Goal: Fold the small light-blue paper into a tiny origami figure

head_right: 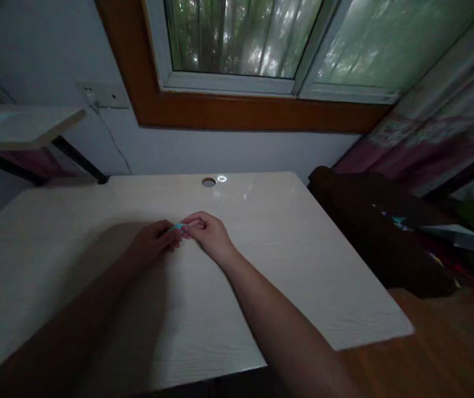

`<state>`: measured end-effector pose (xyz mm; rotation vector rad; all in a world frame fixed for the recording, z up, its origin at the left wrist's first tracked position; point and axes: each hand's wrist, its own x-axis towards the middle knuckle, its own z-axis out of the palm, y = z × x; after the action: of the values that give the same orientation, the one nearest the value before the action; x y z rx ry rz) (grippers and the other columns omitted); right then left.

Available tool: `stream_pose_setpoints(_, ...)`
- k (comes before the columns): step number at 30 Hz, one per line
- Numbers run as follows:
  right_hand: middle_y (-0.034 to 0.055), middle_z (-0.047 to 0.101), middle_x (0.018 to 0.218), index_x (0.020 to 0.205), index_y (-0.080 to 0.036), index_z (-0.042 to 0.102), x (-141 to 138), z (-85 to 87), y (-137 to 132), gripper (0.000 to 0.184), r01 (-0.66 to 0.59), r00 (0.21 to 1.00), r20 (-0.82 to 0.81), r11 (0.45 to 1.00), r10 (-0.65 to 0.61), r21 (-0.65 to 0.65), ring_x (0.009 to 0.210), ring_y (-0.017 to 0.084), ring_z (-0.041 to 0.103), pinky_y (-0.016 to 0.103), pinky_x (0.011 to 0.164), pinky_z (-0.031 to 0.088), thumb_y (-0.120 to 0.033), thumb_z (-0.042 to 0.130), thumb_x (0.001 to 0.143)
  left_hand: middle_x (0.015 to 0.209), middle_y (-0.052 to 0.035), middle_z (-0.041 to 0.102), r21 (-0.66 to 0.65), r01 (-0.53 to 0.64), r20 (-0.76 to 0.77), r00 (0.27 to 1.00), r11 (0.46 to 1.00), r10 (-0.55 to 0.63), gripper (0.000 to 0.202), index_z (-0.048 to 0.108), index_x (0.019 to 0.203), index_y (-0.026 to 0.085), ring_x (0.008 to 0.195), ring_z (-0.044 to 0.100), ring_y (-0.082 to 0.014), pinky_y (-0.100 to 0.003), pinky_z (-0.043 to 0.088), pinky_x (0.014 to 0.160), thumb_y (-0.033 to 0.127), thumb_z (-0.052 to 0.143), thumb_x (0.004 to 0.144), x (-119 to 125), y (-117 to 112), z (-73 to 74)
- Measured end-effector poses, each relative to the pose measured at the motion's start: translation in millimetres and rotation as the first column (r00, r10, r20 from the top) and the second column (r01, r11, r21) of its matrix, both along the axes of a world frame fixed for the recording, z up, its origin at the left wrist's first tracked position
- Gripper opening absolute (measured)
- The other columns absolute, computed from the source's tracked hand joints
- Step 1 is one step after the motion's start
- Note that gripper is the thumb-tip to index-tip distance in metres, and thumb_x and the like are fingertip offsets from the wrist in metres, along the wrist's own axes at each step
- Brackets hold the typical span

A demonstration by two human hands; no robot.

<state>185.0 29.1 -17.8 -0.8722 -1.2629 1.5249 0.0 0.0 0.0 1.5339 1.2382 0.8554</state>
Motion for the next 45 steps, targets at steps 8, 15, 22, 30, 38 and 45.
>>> stream_pose_setpoints(8, -0.0001, 0.070, 0.072, 0.089, -0.019, 0.068, -0.8, 9.6, -5.1, 0.025, -0.016, 1.000, 0.021, 0.999, 0.015, 0.045, 0.064, 0.013, 0.065, 0.028, 0.066, 0.054, -0.033, 0.080, 0.071, 0.068, -0.0047, 0.071, -0.055, 0.047, 0.037, 0.998, 0.997, -0.045, 0.032, 0.071, 0.082, 0.014, 0.058, 0.064, -0.0138, -0.024, 0.051, 0.059, 0.044, 0.062, 0.086, -2.3, -1.5, 2.4)
stream_pose_setpoints(15, -0.0007, 0.070, 0.068, 0.089, -0.018, 0.066, -0.7, 8.6, -2.0, 0.028, -0.009, 1.000, -0.019, 1.000, 0.010, 0.017, 0.062, 0.013, 0.067, 0.027, 0.064, 0.053, -0.030, 0.082, 0.069, 0.073, -0.0080, 0.075, -0.148, 0.051, 0.139, 0.990, 0.988, -0.030, 0.034, 0.073, 0.082, 0.013, 0.060, 0.067, -0.0147, -0.024, 0.054, 0.060, 0.046, 0.064, 0.085, -2.9, -1.7, 3.6)
stream_pose_setpoints(22, -0.0009, 0.069, 0.067, 0.089, -0.018, 0.065, 2.7, 9.4, 0.1, 0.031, 0.012, 0.999, -0.033, 1.000, -0.013, -0.013, 0.061, 0.014, 0.067, 0.028, 0.064, 0.054, -0.030, 0.083, 0.067, 0.086, -0.0101, 0.076, -0.130, 0.071, 0.194, 0.980, 0.989, -0.045, 0.037, 0.074, 0.091, 0.013, 0.070, 0.072, -0.0178, -0.026, 0.056, 0.061, 0.047, 0.061, 0.087, -1.9, -0.7, 3.6)
stream_pose_setpoints(30, -0.0012, 0.069, 0.067, 0.092, -0.018, 0.067, 3.6, 9.0, 0.8, 0.028, 0.000, 0.998, -0.069, 1.000, -0.001, -0.011, 0.061, 0.013, 0.066, 0.026, 0.062, 0.053, -0.027, 0.081, 0.070, 0.089, -0.0117, 0.076, -0.107, 0.114, 0.228, 0.970, 0.988, -0.087, 0.041, 0.072, 0.094, 0.012, 0.074, 0.073, -0.0187, -0.028, 0.058, 0.065, 0.049, 0.054, 0.091, -4.1, -0.1, -2.2)
stream_pose_setpoints(38, -0.0034, 0.066, 0.064, 0.089, -0.018, 0.068, 6.6, 13.6, 1.7, 0.023, 0.063, 0.991, -0.118, 0.998, -0.062, 0.001, 0.056, 0.010, 0.061, 0.025, 0.062, 0.051, -0.021, 0.079, 0.069, 0.086, -0.0070, 0.076, -0.035, -0.003, 0.240, 0.971, 0.999, 0.012, 0.033, 0.064, 0.093, 0.015, 0.069, 0.071, -0.0173, -0.031, 0.060, 0.067, 0.042, 0.074, 0.077, -0.8, 0.4, -0.4)
stream_pose_setpoints(45, -0.0035, 0.064, 0.065, 0.090, -0.018, 0.067, 6.0, 15.8, -0.1, 0.023, 0.072, 0.994, -0.084, 0.997, -0.070, 0.024, 0.057, 0.010, 0.060, 0.026, 0.065, 0.050, -0.023, 0.078, 0.070, 0.080, -0.0061, 0.074, -0.045, -0.074, 0.259, 0.962, 0.996, 0.083, 0.029, 0.067, 0.084, 0.014, 0.063, 0.068, -0.0150, -0.030, 0.059, 0.064, 0.041, 0.075, 0.076, -1.9, -0.4, 3.3)
